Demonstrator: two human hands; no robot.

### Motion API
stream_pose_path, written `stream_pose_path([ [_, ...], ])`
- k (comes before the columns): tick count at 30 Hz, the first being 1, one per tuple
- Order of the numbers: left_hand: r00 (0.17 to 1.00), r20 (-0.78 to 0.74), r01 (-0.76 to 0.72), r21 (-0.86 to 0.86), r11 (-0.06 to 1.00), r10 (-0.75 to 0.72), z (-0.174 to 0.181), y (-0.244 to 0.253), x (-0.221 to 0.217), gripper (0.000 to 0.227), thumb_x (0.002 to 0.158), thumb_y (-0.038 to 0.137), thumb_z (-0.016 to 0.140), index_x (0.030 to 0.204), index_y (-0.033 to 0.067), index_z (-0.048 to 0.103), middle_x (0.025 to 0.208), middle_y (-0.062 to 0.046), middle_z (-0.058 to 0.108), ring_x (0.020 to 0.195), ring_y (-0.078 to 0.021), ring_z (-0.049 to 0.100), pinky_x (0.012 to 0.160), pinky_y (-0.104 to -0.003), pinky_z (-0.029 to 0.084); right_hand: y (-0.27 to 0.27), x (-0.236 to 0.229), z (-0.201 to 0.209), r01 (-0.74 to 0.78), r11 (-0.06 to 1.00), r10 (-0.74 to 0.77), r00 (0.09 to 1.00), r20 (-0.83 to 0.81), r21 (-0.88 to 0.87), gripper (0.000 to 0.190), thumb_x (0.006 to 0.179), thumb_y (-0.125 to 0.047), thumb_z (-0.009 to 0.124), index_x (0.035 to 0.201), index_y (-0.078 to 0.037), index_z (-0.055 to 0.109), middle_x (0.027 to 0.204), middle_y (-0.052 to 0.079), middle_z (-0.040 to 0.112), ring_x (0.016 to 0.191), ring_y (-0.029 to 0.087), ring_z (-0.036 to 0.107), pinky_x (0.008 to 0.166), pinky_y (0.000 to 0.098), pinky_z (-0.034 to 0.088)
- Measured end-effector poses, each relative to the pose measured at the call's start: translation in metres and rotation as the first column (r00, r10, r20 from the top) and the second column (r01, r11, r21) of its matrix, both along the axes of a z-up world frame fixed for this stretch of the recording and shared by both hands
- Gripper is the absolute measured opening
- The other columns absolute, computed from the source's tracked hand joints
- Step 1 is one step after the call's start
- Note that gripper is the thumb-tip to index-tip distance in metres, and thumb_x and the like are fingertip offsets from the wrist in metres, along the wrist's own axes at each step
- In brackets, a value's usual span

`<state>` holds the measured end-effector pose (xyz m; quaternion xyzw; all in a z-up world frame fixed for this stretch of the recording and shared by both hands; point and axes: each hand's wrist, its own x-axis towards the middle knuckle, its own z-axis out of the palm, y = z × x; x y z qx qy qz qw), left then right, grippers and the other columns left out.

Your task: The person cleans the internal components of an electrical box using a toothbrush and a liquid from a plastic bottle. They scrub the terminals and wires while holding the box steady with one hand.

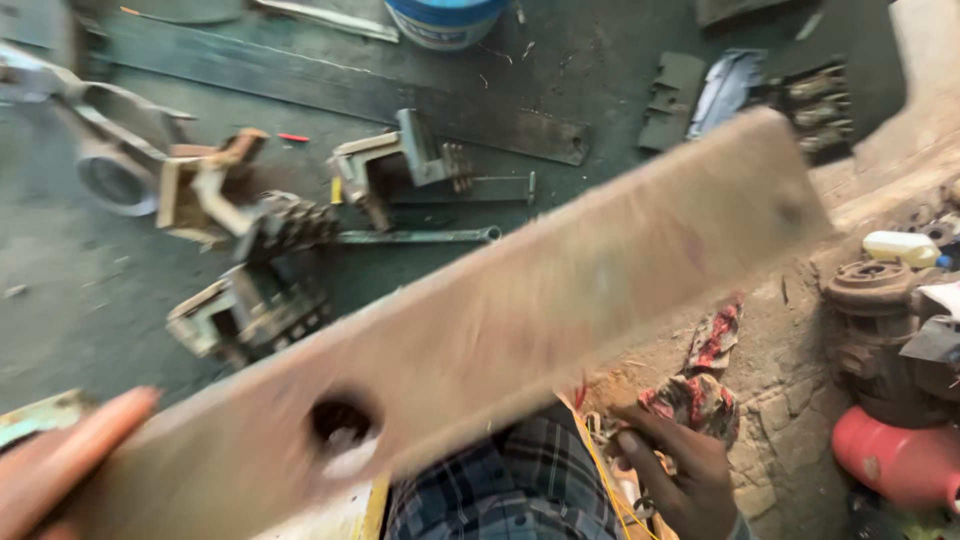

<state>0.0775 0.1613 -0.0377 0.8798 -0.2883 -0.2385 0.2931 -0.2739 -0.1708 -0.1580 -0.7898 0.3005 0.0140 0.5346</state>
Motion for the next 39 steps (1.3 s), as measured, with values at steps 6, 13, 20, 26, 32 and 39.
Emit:
stream_pose_path([
  [6,0.996,0.085,0.022,-0.141,0.990,-0.010,0.012,-0.022,-0.003,0.042,0.093,0.003,0.052,0.132,0.0057,0.066,0.121,-0.017,0.073,0.107,-0.0267,0.074,0.095,-0.036,0.054,-0.034,0.012,-0.001,0.035,0.991,-0.025,0.996,0.082,-0.127,0.024,0.091,-0.004,0.068,0.114,0.003,0.071,0.084,0.009,0.080,0.072,0.012,0.078,0.062,0.0248,0.061],
  [13,0.945,0.324,0.022,-0.211,0.977,0.048,0.073,-0.030,-0.028,0.035,0.094,0.003,0.055,0.126,0.0046,0.069,0.120,-0.017,0.073,0.101,-0.0270,0.075,0.090,-0.035,0.057,-0.066,0.079,0.067,0.049,0.954,0.047,0.950,0.308,-0.297,0.028,0.100,-0.001,0.065,0.128,0.005,0.068,0.090,0.011,0.075,0.075,0.013,0.071,0.062,0.0222,0.056],
  [20,0.900,0.424,-0.016,-0.196,0.980,0.099,0.065,0.001,-0.052,0.037,0.095,0.016,0.068,0.130,0.0073,0.072,0.123,-0.013,0.075,0.106,-0.0294,0.072,0.089,-0.039,0.056,-0.101,0.154,0.040,-0.263,0.926,0.356,0.846,0.397,-0.270,0.057,0.101,-0.004,0.058,0.154,0.002,0.040,0.139,0.016,0.057,0.118,0.020,0.055,0.092,0.0301,0.052],
  [26,0.886,0.251,-0.183,-0.585,0.790,0.391,0.011,0.014,-0.037,0.042,0.095,0.023,0.075,0.131,0.0028,0.071,0.120,-0.017,0.069,0.106,-0.0223,0.067,0.095,-0.033,0.054,-0.116,0.194,-0.043,-0.167,0.945,0.298,0.794,0.530,-0.282,0.046,0.118,-0.031,0.045,0.145,0.006,0.051,0.130,0.013,0.063,0.115,0.022,0.057,0.098,0.0334,0.045],
  [32,0.858,0.157,-0.212,-0.759,0.615,0.489,-0.038,-0.001,0.022,0.031,0.099,0.027,0.078,0.114,0.0001,0.073,0.103,-0.008,0.075,0.097,-0.0169,0.072,0.089,-0.030,0.056,-0.154,0.243,-0.092,0.079,0.993,-0.037,0.917,0.397,-0.088,0.054,0.115,-0.046,0.052,0.121,0.006,0.066,0.088,0.010,0.062,0.077,0.020,0.051,0.071,0.0368,0.040],
  [39,0.849,-0.018,-0.361,-0.748,0.556,0.528,-0.063,-0.017,0.070,0.037,0.094,0.035,0.081,0.097,-0.0011,0.073,0.087,-0.006,0.074,0.083,-0.0122,0.070,0.077,-0.028,0.057,-0.165,0.279,-0.066,-0.047,0.995,0.075,0.922,0.380,-0.083,0.048,0.113,-0.042,0.056,0.120,0.005,0.068,0.105,0.005,0.068,0.092,0.011,0.060,0.081,0.0269,0.050],
])
